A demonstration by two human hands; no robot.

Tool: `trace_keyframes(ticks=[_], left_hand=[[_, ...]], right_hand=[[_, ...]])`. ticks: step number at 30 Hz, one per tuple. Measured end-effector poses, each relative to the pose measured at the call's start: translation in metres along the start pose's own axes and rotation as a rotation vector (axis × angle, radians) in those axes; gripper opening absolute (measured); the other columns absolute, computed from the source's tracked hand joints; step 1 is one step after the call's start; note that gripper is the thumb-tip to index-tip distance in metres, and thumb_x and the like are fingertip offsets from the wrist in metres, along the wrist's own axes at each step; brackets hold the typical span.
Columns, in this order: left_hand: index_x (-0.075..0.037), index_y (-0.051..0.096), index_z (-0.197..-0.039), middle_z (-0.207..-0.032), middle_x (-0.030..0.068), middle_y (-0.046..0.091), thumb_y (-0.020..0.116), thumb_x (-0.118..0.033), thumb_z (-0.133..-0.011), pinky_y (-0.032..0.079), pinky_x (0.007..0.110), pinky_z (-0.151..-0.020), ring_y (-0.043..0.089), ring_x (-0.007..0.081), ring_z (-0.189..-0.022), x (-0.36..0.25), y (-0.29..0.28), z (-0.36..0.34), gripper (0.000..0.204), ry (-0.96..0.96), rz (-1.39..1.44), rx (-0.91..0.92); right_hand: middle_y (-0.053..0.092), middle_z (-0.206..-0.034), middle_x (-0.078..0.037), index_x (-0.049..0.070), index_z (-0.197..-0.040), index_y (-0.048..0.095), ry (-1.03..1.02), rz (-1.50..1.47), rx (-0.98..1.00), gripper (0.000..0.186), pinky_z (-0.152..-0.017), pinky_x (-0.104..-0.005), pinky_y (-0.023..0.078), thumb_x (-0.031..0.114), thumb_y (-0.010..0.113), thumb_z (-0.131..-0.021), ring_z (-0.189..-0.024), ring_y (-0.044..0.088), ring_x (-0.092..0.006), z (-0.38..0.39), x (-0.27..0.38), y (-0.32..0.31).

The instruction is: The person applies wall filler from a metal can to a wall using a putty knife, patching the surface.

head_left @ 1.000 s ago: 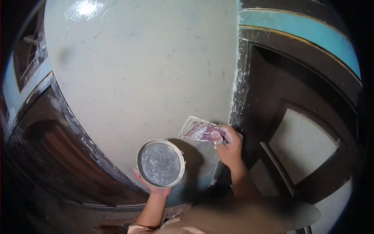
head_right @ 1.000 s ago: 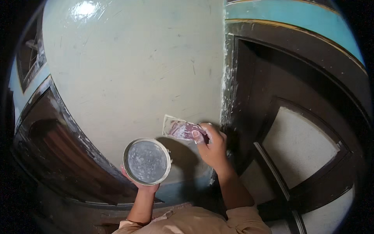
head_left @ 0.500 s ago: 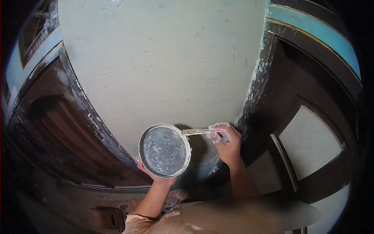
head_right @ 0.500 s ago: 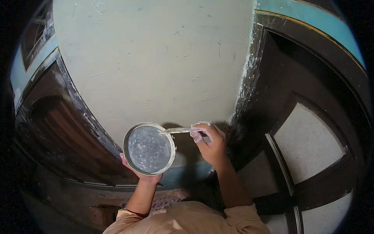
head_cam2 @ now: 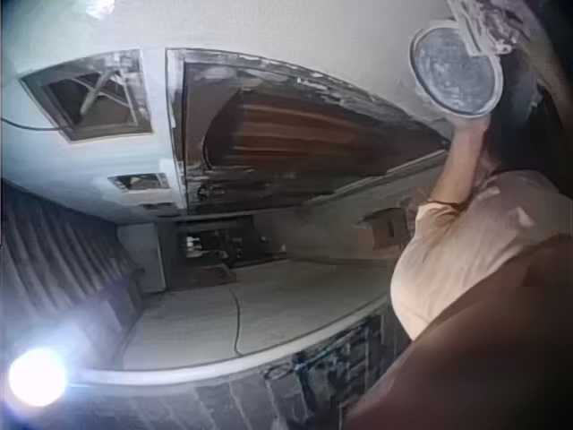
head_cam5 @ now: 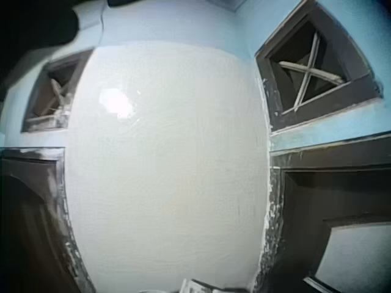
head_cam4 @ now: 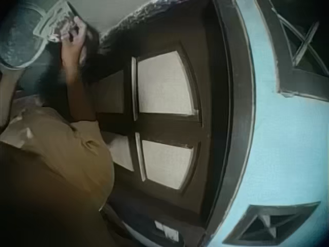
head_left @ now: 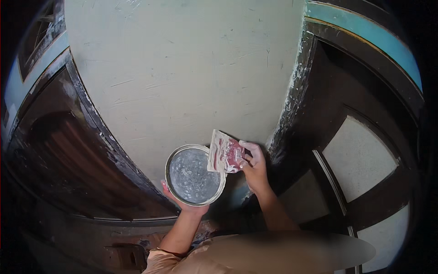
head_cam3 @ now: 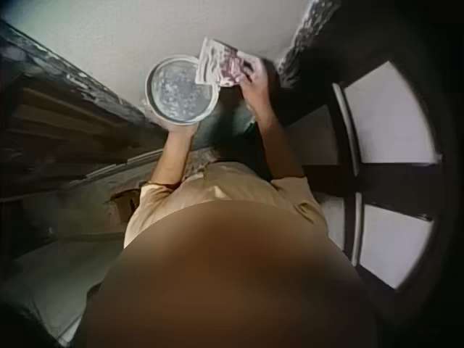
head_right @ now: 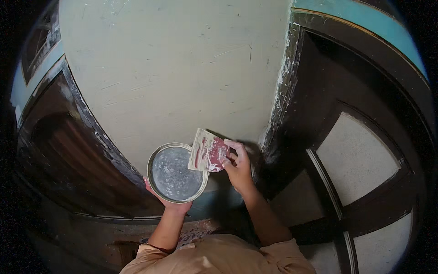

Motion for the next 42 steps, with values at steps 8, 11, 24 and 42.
trace_keyframes(ticks=[8, 11, 24, 42], left_hand=[[-0.018, 0.046, -0.141, -0.142, 0.009, 0.048, 0.044, -0.079, -0.08, 0.04, 0.053, -0.105, 0.047, 0.0332, -0.127, -0.006, 0.003, 0.001, 0.086, -0.009, 0.008, 0.074], [-0.018, 0.045, -0.142, -0.144, 0.0106, 0.046, 0.044, -0.079, -0.08, 0.038, 0.054, -0.107, 0.046, 0.0343, -0.129, -0.008, 0.01, -0.001, 0.087, 0.033, -0.011, 0.098], [-0.012, 0.038, -0.144, -0.141, 0.0247, 0.045, 0.052, -0.081, -0.071, 0.043, 0.068, -0.093, 0.045, 0.0539, -0.123, 0.006, -0.027, 0.006, 0.102, -0.511, 0.164, 0.291], [-0.018, 0.04, -0.144, -0.144, 0.0189, 0.044, 0.049, -0.081, -0.075, 0.044, 0.071, -0.09, 0.046, 0.0528, -0.123, 0.027, -0.059, 0.036, 0.094, -0.31, 0.142, 0.02]], right_hand=[[0.063, -0.105, -0.004, 0.003, -0.133, 0.049, 0.44, -0.009, 0.456, 0.042, -0.067, -0.0229, 0.047, 0.006, 0.06, -0.092, -0.083, 0.057, -0.008, -0.002, -0.006, -0.017], [0.06, -0.087, 0.002, 0.005, -0.117, 0.057, 0.472, -0.148, 0.394, 0.023, -0.054, -0.0205, 0.04, 0.011, 0.058, -0.095, -0.067, 0.051, -0.0055, -0.004, -0.015, -0.038], [0.064, -0.11, -0.008, 0.002, -0.13, 0.049, -0.071, -0.315, -0.141, 0.032, -0.079, -0.0309, 0.052, 0.01, 0.048, -0.099, -0.09, 0.065, -0.0181, -0.124, 0.067, -0.054], [0.064, -0.1, -0.005, 0.004, -0.124, 0.051, 0.122, -0.302, -0.035, 0.026, -0.066, -0.0296, 0.049, 0.018, 0.048, -0.102, -0.073, 0.062, -0.0138, -0.121, 0.038, -0.044]])
Point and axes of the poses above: each hand's wrist, its own z-axis away from the middle knuckle, its own y-axis out of the palm, x = y × z, the point moved 2 cm from there along -z, towards the middle knuckle
